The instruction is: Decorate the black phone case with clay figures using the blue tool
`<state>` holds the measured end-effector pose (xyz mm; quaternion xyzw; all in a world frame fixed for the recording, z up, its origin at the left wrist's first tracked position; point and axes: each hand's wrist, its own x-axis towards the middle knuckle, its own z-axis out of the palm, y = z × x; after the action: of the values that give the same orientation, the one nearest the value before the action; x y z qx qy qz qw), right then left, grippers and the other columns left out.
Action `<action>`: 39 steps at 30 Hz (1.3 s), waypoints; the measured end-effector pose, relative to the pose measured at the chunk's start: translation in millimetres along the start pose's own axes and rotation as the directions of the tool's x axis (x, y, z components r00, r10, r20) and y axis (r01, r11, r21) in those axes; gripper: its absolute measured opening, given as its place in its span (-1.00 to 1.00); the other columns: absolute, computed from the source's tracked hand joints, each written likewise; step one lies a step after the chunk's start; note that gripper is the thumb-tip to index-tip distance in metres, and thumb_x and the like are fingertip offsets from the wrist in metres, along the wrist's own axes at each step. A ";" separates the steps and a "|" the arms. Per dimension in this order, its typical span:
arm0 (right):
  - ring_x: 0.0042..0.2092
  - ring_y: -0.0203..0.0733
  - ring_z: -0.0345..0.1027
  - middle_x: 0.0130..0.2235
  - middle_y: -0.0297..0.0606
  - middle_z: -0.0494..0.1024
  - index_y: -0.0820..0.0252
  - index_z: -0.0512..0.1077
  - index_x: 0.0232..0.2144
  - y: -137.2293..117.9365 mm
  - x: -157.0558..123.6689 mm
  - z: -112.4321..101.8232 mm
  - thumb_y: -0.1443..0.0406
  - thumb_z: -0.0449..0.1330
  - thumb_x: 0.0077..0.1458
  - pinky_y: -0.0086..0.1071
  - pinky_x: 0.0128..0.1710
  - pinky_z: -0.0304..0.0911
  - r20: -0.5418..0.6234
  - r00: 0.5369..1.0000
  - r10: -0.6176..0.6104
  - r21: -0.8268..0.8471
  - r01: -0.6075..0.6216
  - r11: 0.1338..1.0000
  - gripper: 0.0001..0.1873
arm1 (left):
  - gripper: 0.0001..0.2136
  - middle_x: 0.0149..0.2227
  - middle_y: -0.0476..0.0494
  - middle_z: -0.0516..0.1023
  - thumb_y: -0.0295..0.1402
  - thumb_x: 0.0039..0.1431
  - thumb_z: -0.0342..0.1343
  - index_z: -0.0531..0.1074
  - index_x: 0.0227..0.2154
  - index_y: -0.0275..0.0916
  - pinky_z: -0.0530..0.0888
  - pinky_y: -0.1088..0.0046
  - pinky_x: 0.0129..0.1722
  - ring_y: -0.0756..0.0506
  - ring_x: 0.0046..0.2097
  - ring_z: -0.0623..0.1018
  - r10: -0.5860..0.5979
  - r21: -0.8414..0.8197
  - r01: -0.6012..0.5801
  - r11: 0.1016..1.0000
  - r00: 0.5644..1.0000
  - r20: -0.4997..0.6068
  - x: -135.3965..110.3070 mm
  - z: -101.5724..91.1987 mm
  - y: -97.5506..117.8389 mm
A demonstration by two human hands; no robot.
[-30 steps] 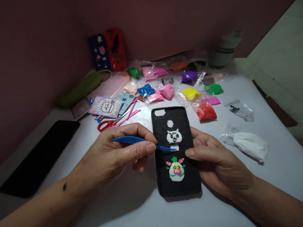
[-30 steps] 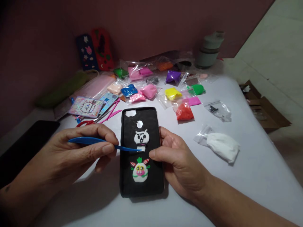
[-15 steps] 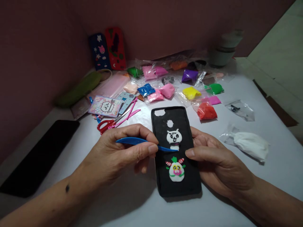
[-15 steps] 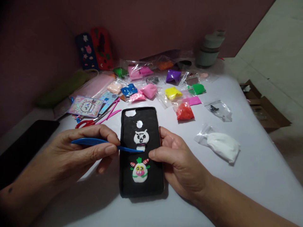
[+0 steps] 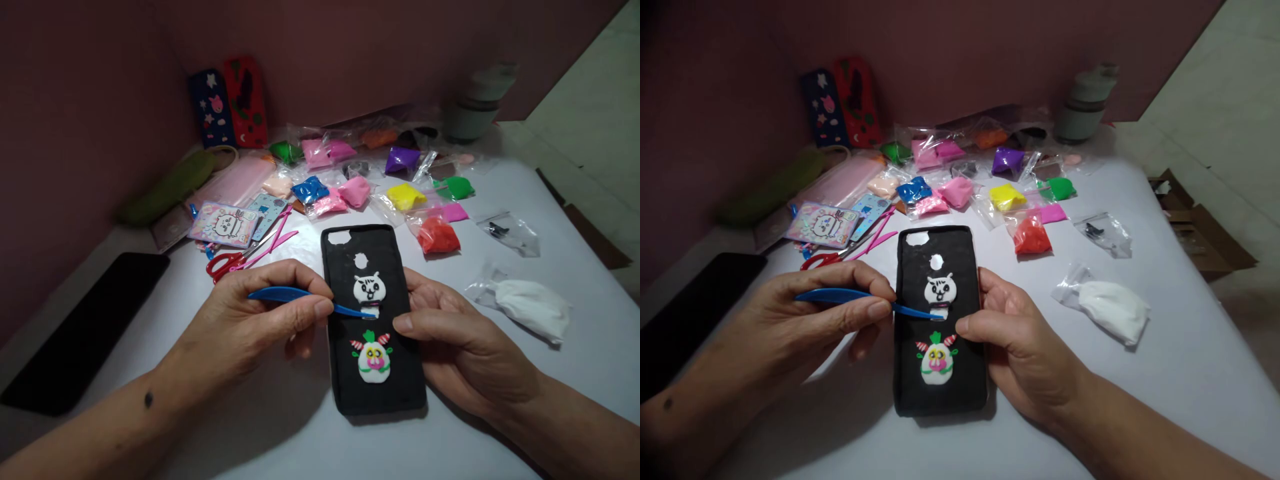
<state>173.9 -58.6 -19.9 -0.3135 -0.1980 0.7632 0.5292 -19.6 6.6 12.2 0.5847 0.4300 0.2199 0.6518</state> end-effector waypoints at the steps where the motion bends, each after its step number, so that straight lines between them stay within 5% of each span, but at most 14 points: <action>1: -0.13 -0.06 0.49 -0.13 -0.09 0.60 0.25 0.42 -0.06 0.0 0.0 0.2 0.53 0.15 -0.09 -0.18 -0.06 0.32 0.006 1.000 0.000 0.002 0.000 1.000 -0.53 | -0.91 -0.60 0.08 0.43 -0.35 0.13 0.22 0.48 -0.45 -0.24 0.32 0.72 -0.57 0.12 -0.56 0.43 -0.009 -0.023 0.009 1.000 1.000 0.008 0.2 -1.0 -1.1; 8: -0.09 -0.05 0.47 -0.08 -0.04 0.58 0.26 0.40 -0.05 0.0 -0.7 -0.7 0.53 0.15 -0.07 -0.17 -0.04 0.30 0.000 1.000 -0.002 -0.009 0.002 1.000 -0.54 | -0.91 -0.60 0.06 0.44 -0.34 0.12 0.23 0.48 -0.43 -0.24 0.35 0.71 -0.58 0.12 -0.58 0.41 -0.068 -0.190 0.079 0.979 0.996 0.063 2.3 -4.9 -1.2; 20: -0.07 0.08 0.46 -0.09 0.01 0.57 0.28 0.39 -0.06 0.8 -0.4 -0.2 0.50 0.17 -0.12 0.07 0.05 0.20 -0.031 0.999 0.009 -0.027 -0.010 1.000 -0.51 | -0.86 -0.62 0.07 0.44 -0.28 0.09 0.25 0.47 -0.44 -0.24 0.34 0.68 -0.58 0.10 -0.58 0.42 -0.060 -0.137 0.068 0.988 0.996 0.059 1.6 -4.6 -3.2; 28: -0.12 -0.05 0.48 -0.11 -0.03 0.59 0.29 0.40 -0.05 0.6 -0.4 -0.7 0.52 0.17 -0.10 -0.17 -0.04 0.31 -0.023 1.000 -0.001 0.001 0.001 1.000 -0.52 | -0.86 -0.59 0.07 0.44 -0.28 0.09 0.26 0.48 -0.45 -0.23 0.35 0.71 -0.59 0.11 -0.57 0.43 -0.037 -0.095 0.041 0.995 0.998 0.041 3.4 -4.0 -3.6; 39: -0.08 0.00 0.46 -0.08 -0.02 0.57 0.29 0.40 -0.04 0.9 0.7 -4.4 0.51 0.16 -0.10 -0.09 0.01 0.27 -0.018 1.000 0.008 -0.001 -0.008 1.000 -0.50 | -0.90 -0.61 0.05 0.46 -0.41 0.07 0.26 0.48 -0.48 -0.31 0.38 0.74 -0.65 0.13 -0.62 0.42 -0.056 -0.276 0.076 0.958 0.995 0.080 4.4 -3.4 -0.5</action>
<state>176.2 -58.4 -23.8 -0.3212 -0.1923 0.7623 0.5279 -20.1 11.9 10.6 0.4800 0.3905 0.2356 0.7494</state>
